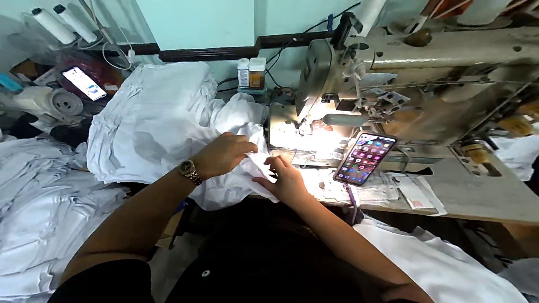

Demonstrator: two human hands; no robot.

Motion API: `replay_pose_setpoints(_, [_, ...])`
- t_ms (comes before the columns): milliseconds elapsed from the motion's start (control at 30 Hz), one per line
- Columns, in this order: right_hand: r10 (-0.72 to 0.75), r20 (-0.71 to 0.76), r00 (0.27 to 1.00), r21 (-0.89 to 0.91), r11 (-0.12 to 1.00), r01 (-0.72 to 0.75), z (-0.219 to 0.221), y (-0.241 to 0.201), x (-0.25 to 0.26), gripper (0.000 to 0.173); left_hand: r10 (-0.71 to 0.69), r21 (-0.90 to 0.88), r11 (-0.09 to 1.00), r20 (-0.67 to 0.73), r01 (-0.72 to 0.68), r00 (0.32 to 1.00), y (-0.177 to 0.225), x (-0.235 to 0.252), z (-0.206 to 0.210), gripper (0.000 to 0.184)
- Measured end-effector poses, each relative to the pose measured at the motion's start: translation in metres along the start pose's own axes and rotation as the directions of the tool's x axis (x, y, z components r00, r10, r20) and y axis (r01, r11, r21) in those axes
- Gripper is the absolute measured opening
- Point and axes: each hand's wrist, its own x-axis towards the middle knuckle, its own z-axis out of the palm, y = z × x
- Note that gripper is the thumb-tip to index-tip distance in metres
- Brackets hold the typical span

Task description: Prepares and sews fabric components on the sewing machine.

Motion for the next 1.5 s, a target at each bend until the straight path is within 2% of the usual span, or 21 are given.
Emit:
replay_pose_setpoints(67, [-0.012,-0.065,0.998,0.001,1.0,0.012,0.011,0.0,0.01,0.04,0.042,0.016,0.999,-0.021,-0.042,0.999,0.01,0.003,0.0,0.023])
replay_pose_setpoints(167, [-0.005,-0.146,0.989,-0.014,1.0,0.003,0.015,0.009,0.019,0.016,0.069,0.112,0.991,0.007,-0.069,0.998,0.016,0.007,-0.001,0.023])
replay_pose_setpoints(267, [0.042,-0.188,0.981,0.0,0.999,-0.043,0.008,0.015,0.024,0.016,0.038,0.215,0.976,0.025,-0.042,0.999,0.017,0.013,-0.002,0.023])
replay_pose_setpoints(400, [0.102,-0.208,0.973,-0.009,0.994,-0.106,0.003,0.019,0.028,0.016,-0.061,0.25,0.965,-0.066,0.076,0.996,0.017,0.029,-0.002,0.013])
replay_pose_setpoints(467, [0.142,-0.189,0.972,0.055,0.989,-0.134,-0.001,0.021,0.028,0.015,-0.142,0.141,0.977,-0.133,0.16,0.981,0.015,0.039,0.002,0.014])
replay_pose_setpoints(533, [0.198,-0.149,0.969,0.231,0.96,-0.161,-0.006,0.025,0.028,0.018,-0.213,-0.1,0.975,-0.164,0.199,0.963,0.011,0.052,0.006,0.015])
replay_pose_setpoints(600, [0.314,-0.029,0.949,0.446,0.854,-0.269,-0.014,0.025,0.027,0.017,-0.273,-0.325,0.92,-0.139,0.217,0.952,0.006,0.067,0.013,0.016])
replay_pose_setpoints(633, [0.373,0.048,0.926,0.516,0.785,-0.343,-0.02,0.024,0.027,0.016,-0.286,-0.383,0.898,-0.137,0.216,0.948,0.005,0.075,0.018,0.016])
replay_pose_setpoints(700, [0.468,0.15,0.871,0.582,0.671,-0.46,-0.028,0.026,0.025,0.017,-0.286,-0.364,0.907,-0.166,0.211,0.944,0.01,0.09,0.025,0.016])
replay_pose_setpoints(767, [0.516,0.155,0.842,0.585,0.639,-0.499,-0.029,0.029,0.016,0.013,-0.319,-0.239,0.929,-0.136,0.281,0.938,0.01,0.109,0.031,0.018])
replay_pose_setpoints(800, [0.515,0.138,0.846,0.588,0.645,-0.488,-0.031,0.03,0.009,0.012,-0.352,-0.183,0.926,-0.095,0.331,0.931,0.009,0.119,0.033,0.02])
replay_pose_setpoints(867, [0.494,0.075,0.866,0.6,0.671,-0.434,-0.036,0.032,-0.009,0.027,-0.396,-0.078,0.915,-0.002,0.395,0.918,0.005,0.136,0.037,0.019])
replay_pose_setpoints(933, [0.48,0.002,0.877,0.598,0.703,-0.386,-0.047,0.036,-0.021,0.036,-0.401,-0.002,0.916,0.07,0.402,0.914,0.003,0.151,0.046,0.018])
replay_pose_setpoints(967, [0.471,-0.031,0.881,0.576,0.729,-0.37,-0.053,0.039,-0.024,0.035,-0.397,0.0,0.917,0.078,0.399,0.914,0.002,0.157,0.051,0.021])
replay_pose_setpoints(1067, [0.456,-0.105,0.884,0.46,0.81,-0.363,-0.064,0.051,-0.021,0.02,-0.43,-0.128,0.893,0.037,0.431,0.902,0.006,0.173,0.055,0.024])
replay_pose_setpoints(1167, [0.466,-0.17,0.868,0.352,0.852,-0.388,-0.064,0.056,-0.005,0.016,-0.517,-0.302,0.807,0.056,0.508,0.854,0.003,0.193,0.052,0.03])
replay_pose_setpoints(1267, [0.474,-0.204,0.856,0.316,0.86,-0.401,-0.058,0.054,0.003,0.016,-0.521,-0.261,0.808,0.1,0.528,0.847,-0.004,0.201,0.051,0.035])
replay_pose_setpoints(1367, [0.457,-0.183,0.871,0.318,0.865,-0.387,-0.058,0.05,-0.006,0.018,-0.471,-0.285,0.84,0.037,0.462,0.881,-0.011,0.198,0.059,0.033])
replay_pose_setpoints(1500, [0.453,-0.175,0.874,0.316,0.866,-0.386,-0.058,0.048,-0.013,0.02,-0.457,-0.338,0.837,0.002,0.431,0.889,-0.013,0.197,0.069,0.03])
